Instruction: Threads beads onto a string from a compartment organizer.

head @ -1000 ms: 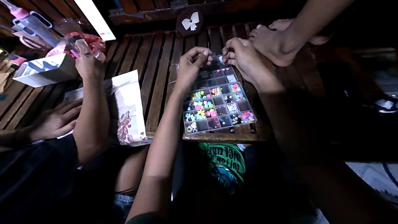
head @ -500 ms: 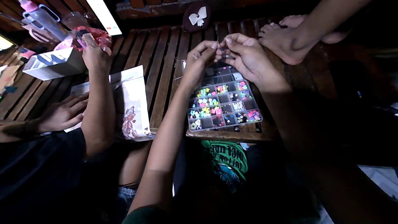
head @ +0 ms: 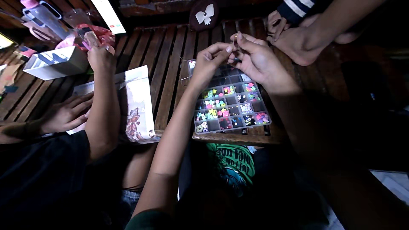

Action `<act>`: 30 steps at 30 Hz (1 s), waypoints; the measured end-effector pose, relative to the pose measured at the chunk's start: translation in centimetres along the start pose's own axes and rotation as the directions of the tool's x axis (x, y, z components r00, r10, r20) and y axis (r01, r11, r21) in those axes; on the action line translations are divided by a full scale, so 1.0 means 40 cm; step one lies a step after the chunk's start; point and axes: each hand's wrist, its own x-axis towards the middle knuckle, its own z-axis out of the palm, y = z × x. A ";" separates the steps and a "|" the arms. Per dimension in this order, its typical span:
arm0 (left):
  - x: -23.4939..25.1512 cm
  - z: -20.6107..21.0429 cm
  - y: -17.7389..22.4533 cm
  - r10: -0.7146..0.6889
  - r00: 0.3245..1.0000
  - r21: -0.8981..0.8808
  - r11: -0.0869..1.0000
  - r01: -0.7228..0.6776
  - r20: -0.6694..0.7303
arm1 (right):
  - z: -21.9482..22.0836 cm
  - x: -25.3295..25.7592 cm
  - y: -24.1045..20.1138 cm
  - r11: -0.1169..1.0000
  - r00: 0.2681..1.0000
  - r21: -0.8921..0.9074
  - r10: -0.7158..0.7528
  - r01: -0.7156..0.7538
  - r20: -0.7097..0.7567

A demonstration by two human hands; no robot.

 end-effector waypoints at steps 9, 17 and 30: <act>-0.004 0.006 -0.001 0.021 1.000 0.036 0.999 -0.021 0.002 | -0.002 -0.001 0.005 1.000 1.000 -0.005 0.026 -0.026 -0.001; -0.002 0.007 -0.001 0.024 1.000 0.022 0.999 -0.024 0.003 | -0.004 0.003 0.008 1.000 1.000 0.002 0.012 -0.012 0.017; -0.001 0.004 -0.002 0.031 0.999 0.047 0.998 -0.031 0.013 | -0.003 -0.001 0.004 1.000 1.000 0.004 0.012 -0.012 0.023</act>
